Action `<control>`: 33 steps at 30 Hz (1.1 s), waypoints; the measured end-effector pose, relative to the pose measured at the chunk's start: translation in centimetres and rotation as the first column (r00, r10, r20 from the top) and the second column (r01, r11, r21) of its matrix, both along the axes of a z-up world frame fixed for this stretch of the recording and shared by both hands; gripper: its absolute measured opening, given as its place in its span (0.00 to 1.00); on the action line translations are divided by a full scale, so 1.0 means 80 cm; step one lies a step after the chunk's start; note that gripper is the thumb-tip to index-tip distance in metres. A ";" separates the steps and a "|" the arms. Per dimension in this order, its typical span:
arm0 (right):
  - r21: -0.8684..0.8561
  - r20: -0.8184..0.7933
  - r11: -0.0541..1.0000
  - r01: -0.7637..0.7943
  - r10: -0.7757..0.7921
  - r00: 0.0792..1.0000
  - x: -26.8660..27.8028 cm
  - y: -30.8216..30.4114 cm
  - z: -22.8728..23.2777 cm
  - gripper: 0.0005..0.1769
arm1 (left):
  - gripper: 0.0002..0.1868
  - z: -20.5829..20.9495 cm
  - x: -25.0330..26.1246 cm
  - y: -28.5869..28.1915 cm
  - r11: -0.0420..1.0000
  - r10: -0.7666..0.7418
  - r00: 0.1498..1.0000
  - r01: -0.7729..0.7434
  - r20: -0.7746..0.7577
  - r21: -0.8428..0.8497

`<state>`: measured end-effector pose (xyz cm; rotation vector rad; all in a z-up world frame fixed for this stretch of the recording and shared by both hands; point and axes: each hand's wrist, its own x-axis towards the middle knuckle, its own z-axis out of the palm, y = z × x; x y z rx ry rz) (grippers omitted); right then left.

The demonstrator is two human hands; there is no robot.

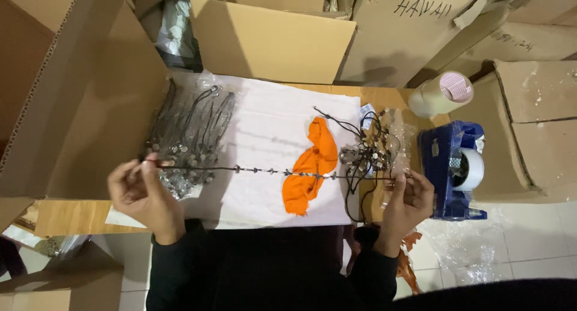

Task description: Wrapping small metal decorative items in orange fabric for packaging

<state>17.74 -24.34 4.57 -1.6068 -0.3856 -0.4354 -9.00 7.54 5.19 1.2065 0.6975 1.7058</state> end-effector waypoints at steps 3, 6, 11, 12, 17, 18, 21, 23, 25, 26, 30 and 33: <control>0.000 -0.059 0.999 0.052 -0.052 0.997 0.000 -0.006 -0.002 0.10 | 0.10 0.007 -0.006 -0.001 0.996 0.084 0.996 -0.084 -0.025 0.012; -0.026 -0.137 0.997 0.078 -0.081 0.987 -0.015 0.003 0.019 0.07 | 0.10 0.023 -0.004 -0.009 0.993 0.117 0.991 -0.118 -0.065 -0.019; -0.005 -0.201 0.998 0.070 -0.070 0.977 -0.034 0.017 0.043 0.08 | 0.09 0.020 -0.005 -0.009 0.993 -0.019 0.996 0.029 0.090 -0.112; 0.002 -0.301 1.000 0.023 -0.021 0.953 -0.039 0.019 0.047 0.09 | 0.08 0.021 -0.004 -0.011 0.988 -0.079 0.988 0.094 0.130 -0.119; 0.197 -0.231 0.933 -0.302 0.343 0.910 -0.034 0.032 -0.028 0.13 | 0.09 0.006 0.018 -0.022 0.978 -0.160 0.979 0.175 0.125 -0.117; 0.183 -0.218 0.904 -0.387 0.421 0.881 -0.039 0.043 -0.028 0.13 | 0.08 0.016 0.027 -0.030 0.966 -0.226 0.969 0.235 0.098 -0.105; -0.095 -0.211 0.847 -0.523 0.496 0.842 -0.050 0.078 -0.002 0.13 | 0.08 0.027 0.051 -0.043 0.925 -0.362 0.932 0.364 0.030 -0.106; -0.350 -0.214 0.762 -0.544 0.501 0.839 -0.052 0.102 0.034 0.15 | 0.08 0.024 0.064 -0.043 0.898 -0.428 0.904 0.424 -0.009 -0.119; -0.712 0.105 0.643 -0.282 0.495 0.862 -0.052 0.124 0.081 0.17 | 0.11 0.017 0.072 -0.042 0.829 -0.549 0.835 0.547 0.014 -0.115; -0.714 0.104 0.640 -0.285 0.499 0.860 -0.041 0.126 0.055 0.17 | 0.11 0.020 0.072 -0.043 0.831 -0.546 0.838 0.544 0.016 -0.117; -0.817 0.099 0.539 -0.206 0.482 0.870 -0.015 0.127 -0.007 0.20 | 0.10 0.026 0.077 -0.054 0.806 -0.582 0.761 0.586 -0.286 -0.081; -0.834 0.113 0.528 -0.157 0.443 0.890 -0.003 0.128 -0.038 0.16 | 0.05 0.027 0.088 -0.066 0.683 -0.681 0.579 0.723 -0.447 -0.104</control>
